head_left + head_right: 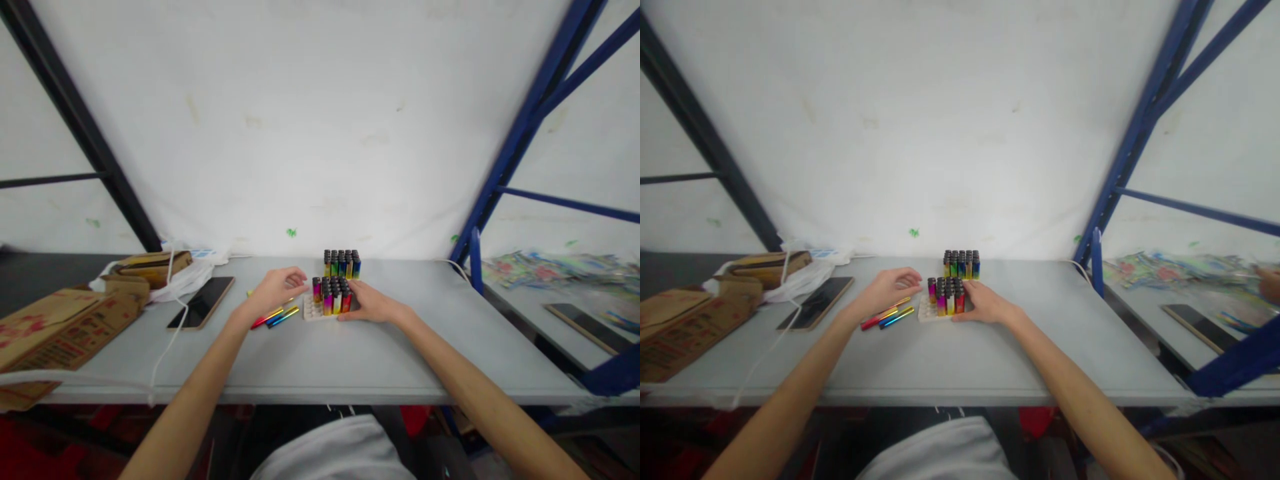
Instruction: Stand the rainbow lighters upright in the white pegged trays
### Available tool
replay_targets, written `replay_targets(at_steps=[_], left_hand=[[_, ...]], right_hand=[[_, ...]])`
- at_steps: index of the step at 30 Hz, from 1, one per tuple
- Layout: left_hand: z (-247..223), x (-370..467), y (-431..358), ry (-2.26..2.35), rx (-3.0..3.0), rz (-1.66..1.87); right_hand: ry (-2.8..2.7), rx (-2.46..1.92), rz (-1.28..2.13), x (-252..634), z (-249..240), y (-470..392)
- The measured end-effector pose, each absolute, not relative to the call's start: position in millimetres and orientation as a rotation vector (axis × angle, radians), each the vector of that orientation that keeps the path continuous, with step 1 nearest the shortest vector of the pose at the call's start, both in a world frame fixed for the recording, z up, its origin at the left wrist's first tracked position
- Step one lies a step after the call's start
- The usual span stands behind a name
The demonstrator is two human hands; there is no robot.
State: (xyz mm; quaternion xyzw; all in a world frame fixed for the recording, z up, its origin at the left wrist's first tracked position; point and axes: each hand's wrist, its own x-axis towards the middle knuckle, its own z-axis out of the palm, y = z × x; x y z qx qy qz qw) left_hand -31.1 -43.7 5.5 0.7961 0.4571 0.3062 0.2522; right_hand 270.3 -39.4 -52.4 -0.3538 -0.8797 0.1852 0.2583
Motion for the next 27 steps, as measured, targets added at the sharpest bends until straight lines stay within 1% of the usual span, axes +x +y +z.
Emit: replay_targets(at_steps=[4, 9, 12, 15, 23, 27], left_hand=[[24, -80, -39, 1.369, 2.153, 0.591], [14, -120, -23, 1.619, 2.207, 0.582], [3, -118, -18, 1.62, 2.24, 0.544], [-4, -108, -14, 1.636, 2.253, 0.587], [-5, -99, -14, 1.642, 2.256, 0.586], [4, -97, -19, 1.559, 2.197, 0.772]], right_hand=[[-2.401, -0.986, 0.508, 271, -50, -41], [-2.427, -1.014, 0.49, 273, -50, -41], [-2.428, -1.017, 0.505, 273, -51, -41], [-2.42, -1.016, 0.517, 273, -49, -42], [-2.41, -1.021, 0.517, 273, -50, -42], [-2.419, -1.013, 0.49, 273, -52, -40]])
